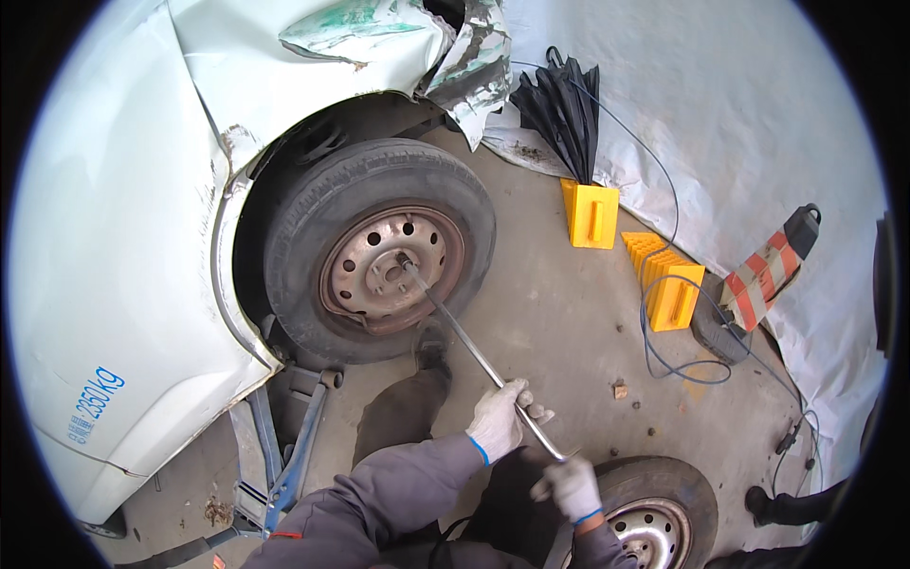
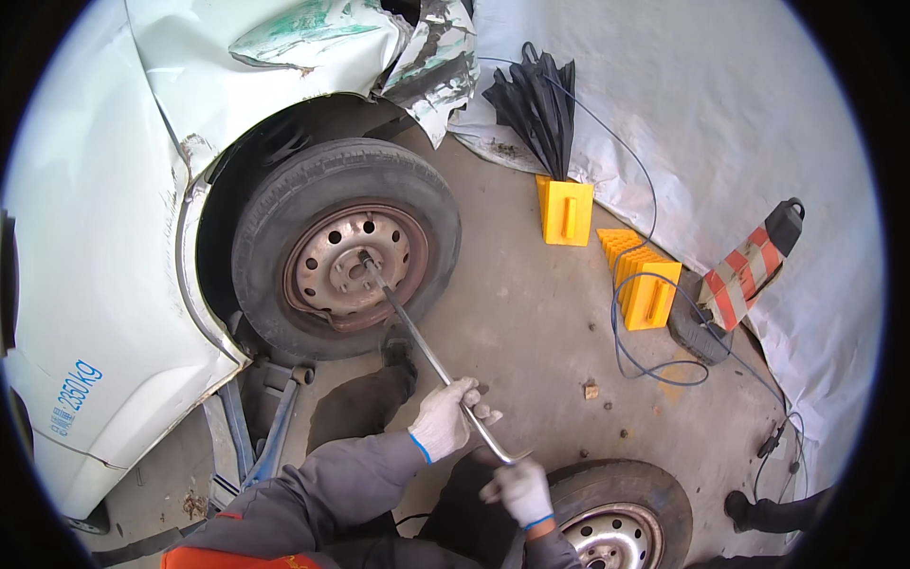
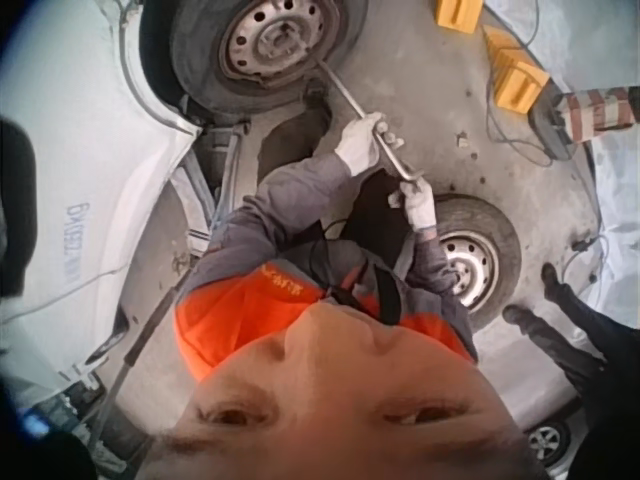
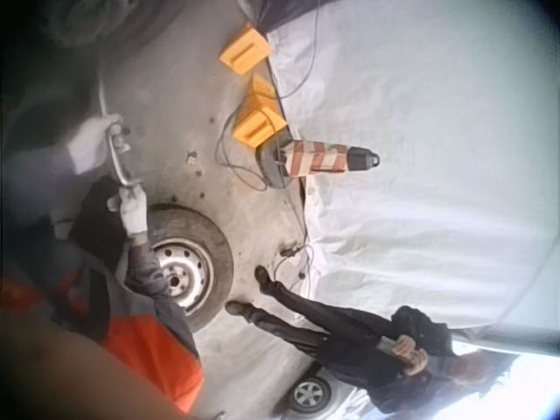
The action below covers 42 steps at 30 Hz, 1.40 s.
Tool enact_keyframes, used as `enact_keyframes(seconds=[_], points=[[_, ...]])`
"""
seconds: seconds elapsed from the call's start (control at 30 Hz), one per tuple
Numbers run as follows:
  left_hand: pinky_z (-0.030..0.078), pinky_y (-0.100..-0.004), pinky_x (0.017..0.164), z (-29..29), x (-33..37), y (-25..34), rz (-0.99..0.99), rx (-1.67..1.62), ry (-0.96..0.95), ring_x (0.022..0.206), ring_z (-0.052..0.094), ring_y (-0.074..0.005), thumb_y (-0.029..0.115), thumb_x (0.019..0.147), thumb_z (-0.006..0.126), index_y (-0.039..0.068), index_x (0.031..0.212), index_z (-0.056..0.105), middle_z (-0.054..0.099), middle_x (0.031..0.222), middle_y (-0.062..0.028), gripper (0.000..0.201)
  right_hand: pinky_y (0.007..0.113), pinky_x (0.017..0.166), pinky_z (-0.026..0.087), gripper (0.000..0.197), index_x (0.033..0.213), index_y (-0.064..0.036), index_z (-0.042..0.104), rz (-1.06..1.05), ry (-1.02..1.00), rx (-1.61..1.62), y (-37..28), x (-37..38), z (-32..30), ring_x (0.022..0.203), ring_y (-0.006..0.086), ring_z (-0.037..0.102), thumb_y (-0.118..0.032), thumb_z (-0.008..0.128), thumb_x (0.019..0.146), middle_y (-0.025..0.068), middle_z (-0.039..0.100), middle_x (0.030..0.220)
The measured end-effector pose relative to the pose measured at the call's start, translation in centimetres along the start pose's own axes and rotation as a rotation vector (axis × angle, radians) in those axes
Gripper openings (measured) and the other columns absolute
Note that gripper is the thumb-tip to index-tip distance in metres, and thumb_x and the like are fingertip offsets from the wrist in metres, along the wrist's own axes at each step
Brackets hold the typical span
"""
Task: The person removes a damaged tire from a white van using a lug wrench, then mounts a spare tire onto the hub. They hand-tighten the lug nuts and then use the lug wrench to fully tighten them in sequence.
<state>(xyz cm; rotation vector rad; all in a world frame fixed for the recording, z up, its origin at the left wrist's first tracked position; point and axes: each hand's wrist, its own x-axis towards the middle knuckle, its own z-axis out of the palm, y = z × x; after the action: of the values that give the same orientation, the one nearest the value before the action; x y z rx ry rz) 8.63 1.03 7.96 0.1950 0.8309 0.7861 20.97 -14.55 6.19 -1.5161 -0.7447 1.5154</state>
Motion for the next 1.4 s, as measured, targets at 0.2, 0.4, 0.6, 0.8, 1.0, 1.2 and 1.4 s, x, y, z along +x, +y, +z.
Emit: enact_keyframes(seconds=[0.2,0.4,0.6,0.8,1.0,1.2,1.4], points=[[0.059,-0.0537,0.077,-1.3,0.9,-0.4,0.026,-0.025,0.063,0.06,0.057,-0.0227,0.015,0.103,0.05,0.007,0.097,0.054,0.053,0.067,-0.0017,0.011,0.028,0.058,0.056,0.042,0.131,-0.0001,0.062,-0.379,-0.34,-0.3,-3.4,-2.6,0.9,0.058,0.0173,0.068,-0.005,0.048,0.092,0.0144,0.074,0.088],[0.058,-0.0514,0.076,-0.4,0.2,0.2,0.039,-0.002,0.125,0.06,0.055,-0.022,0.013,0.103,0.049,0.009,0.089,0.052,0.05,0.065,-0.0012,0.015,0.027,0.057,0.055,0.052,0.143,0.0054,0.048,-0.537,0.172,0.221,-2.2,-1.4,-1.9,0.058,0.0171,0.065,-0.009,0.045,0.094,0.0204,0.072,0.105],[0.057,-0.0506,0.075,0.6,-0.2,0.6,0.06,-0.01,0.108,0.059,0.052,-0.0214,0.014,0.103,0.049,0.009,0.088,0.052,0.05,0.066,-0.002,0.016,0.028,0.06,0.056,0.049,0.134,0.008,0.055,-0.241,0.078,-0.006,-0.2,-0.5,-1.5,0.061,0.0143,0.067,0.0,0.042,0.088,0.0174,0.073,0.089],[0.057,-0.0483,0.072,-0.7,1.0,0.7,0.057,-0.003,0.133,0.057,0.052,-0.0203,0.014,0.103,0.049,0.009,0.088,0.052,0.05,0.066,-0.0016,0.016,0.029,0.067,0.056,0.053,0.141,-0.0028,0.053,-0.219,-0.55,-0.271,-3.0,-2.8,0.9,0.065,0.0145,0.067,-0.005,0.05,0.088,0.0173,0.075,0.096],[0.058,-0.0488,0.07,-0.5,1.3,1.4,0.078,-0.056,0.166,0.054,0.051,-0.0194,0.017,0.104,0.051,0.009,0.093,0.053,0.051,0.066,-0.0008,0.014,0.029,0.068,0.057,0.057,0.147,-0.0029,0.047,-0.423,-0.27,-0.041,-2.9,-2.6,-1.2,0.066,0.0142,0.069,-0.001,0.049,0.09,0.015,0.074,0.099],[0.06,-0.0477,0.07,0.1,0.3,2.3,0.106,-0.033,0.15,0.053,0.054,-0.0182,0.015,0.104,0.049,0.009,0.098,0.052,0.053,0.067,-0.0015,0.009,0.027,0.06,0.056,0.046,0.133,0.0117,0.05,-0.363,0.111,0.226,-0.1,-0.5,-2.9,0.062,0.0159,0.068,-0.005,0.046,0.089,0.0145,0.069,0.073],[0.06,-0.0446,0.066,0.2,0.9,2.6,0.103,-0.033,0.185,0.054,0.051,-0.0168,0.017,0.105,0.049,0.011,0.095,0.053,0.051,0.068,-0.0003,0.012,0.028,0.062,0.055,0.042,0.129,0.005,0.059,-0.179,-0.205,-0.169,0.6,-1.0,0.1,0.062,0.0153,0.068,-0.001,0.048,0.089,0.0134,0.073,0.083]])
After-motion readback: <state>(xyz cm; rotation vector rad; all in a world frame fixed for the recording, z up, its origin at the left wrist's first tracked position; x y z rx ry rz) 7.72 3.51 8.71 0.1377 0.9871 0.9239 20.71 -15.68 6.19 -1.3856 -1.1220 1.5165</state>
